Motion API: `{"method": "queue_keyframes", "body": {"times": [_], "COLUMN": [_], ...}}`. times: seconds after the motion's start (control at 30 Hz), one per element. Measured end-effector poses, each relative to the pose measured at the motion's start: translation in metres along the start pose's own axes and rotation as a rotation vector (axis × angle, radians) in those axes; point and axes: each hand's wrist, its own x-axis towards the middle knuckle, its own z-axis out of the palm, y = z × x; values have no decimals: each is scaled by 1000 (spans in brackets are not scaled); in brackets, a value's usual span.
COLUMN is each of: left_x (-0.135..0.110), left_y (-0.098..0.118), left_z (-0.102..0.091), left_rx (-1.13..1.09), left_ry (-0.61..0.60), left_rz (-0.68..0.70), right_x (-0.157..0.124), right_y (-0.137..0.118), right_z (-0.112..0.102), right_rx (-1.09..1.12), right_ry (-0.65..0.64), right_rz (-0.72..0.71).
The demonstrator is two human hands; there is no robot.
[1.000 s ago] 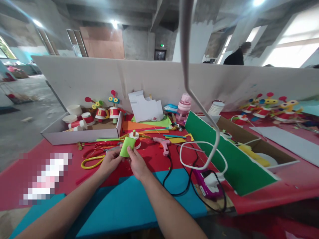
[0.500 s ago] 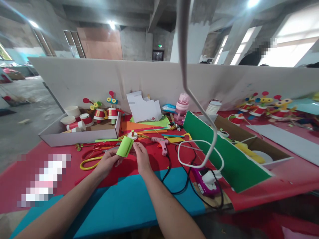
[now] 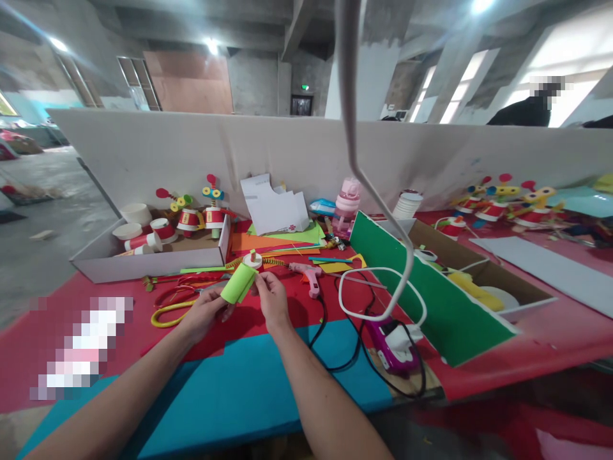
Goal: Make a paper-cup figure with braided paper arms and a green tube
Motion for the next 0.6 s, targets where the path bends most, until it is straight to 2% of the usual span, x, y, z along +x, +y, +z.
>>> {"method": "queue_keyframes", "body": {"times": [0.13,0.3,0.47,0.6], "left_x": [0,-2,-2,-1], "left_y": [0,2,1,-1], "left_z": [3,6,4,3], "left_rx": [-12,-12,-9,-18], "left_ry": [12,17,-18,-24], "left_rz": [-28,-61,-81,-106], "right_x": [-1,-2,1,2], "right_y": [-4,-16,-20,-17], "right_z": [2,1,-6,-8], "right_rx": [5,-46,-151,-135], "right_ry": [7,24,-25,-132], "right_rz": [-4,-105,-134,-116]}}
